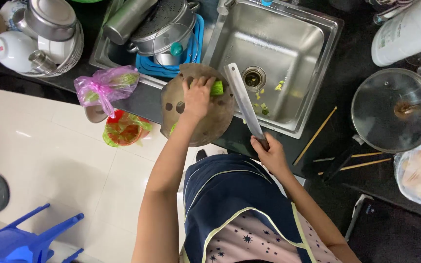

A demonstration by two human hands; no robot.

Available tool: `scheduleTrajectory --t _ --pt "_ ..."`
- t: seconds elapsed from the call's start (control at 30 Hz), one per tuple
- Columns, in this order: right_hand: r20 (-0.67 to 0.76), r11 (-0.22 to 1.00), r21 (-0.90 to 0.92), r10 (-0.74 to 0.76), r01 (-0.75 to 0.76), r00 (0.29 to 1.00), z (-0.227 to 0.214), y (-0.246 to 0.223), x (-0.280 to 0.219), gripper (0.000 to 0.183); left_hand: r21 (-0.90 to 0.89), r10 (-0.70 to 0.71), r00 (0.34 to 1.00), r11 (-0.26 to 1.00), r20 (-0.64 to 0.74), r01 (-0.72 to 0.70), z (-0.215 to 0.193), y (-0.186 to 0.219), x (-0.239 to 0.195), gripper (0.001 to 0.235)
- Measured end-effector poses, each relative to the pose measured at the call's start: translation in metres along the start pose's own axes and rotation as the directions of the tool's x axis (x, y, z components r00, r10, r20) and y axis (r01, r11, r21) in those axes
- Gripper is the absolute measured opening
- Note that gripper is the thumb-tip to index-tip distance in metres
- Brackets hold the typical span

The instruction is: The person holds a halved bitter melon over the sink and scrapes the seeds out of its cavity using a chopstick, letting the seeds fall into the sink. They then place the bitter melon on a round wooden board and slice it into rings with a cleaver.

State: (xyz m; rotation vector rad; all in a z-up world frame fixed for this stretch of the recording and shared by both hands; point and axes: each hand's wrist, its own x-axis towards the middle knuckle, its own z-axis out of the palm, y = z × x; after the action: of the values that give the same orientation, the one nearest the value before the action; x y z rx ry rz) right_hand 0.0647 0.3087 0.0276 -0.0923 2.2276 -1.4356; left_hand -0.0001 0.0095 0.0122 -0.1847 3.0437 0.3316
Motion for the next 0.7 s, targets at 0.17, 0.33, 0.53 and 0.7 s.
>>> scheduleTrajectory --t 0.17,0.33,0.53,0.7 --pt "-0.046 0.970 -0.040 -0.242 0.240 0.969 -0.006 -0.030 0.002 0.043 -0.239 -0.056 0.969 0.971 -0.239 -0.003 -0.024 -0.014 -0.049 0.088" --pt "0.019 0.924 0.011 -0.382 0.381 0.924 -0.002 -0.027 0.017 0.062 -0.405 -0.288 0.930 0.897 -0.226 0.179 -0.033 -0.020 -0.127 0.070" --pt "0.222 0.893 -0.119 -0.403 0.435 0.888 0.019 -0.049 0.022 0.057 -0.489 -0.367 0.873 0.854 -0.320 0.180 -0.005 -0.012 -0.151 0.058" --pt "0.352 0.855 -0.233 -0.369 0.462 0.860 0.036 -0.060 0.015 0.043 -0.540 -0.568 0.688 0.788 -0.452 0.295 -0.007 -0.008 -0.148 0.053"
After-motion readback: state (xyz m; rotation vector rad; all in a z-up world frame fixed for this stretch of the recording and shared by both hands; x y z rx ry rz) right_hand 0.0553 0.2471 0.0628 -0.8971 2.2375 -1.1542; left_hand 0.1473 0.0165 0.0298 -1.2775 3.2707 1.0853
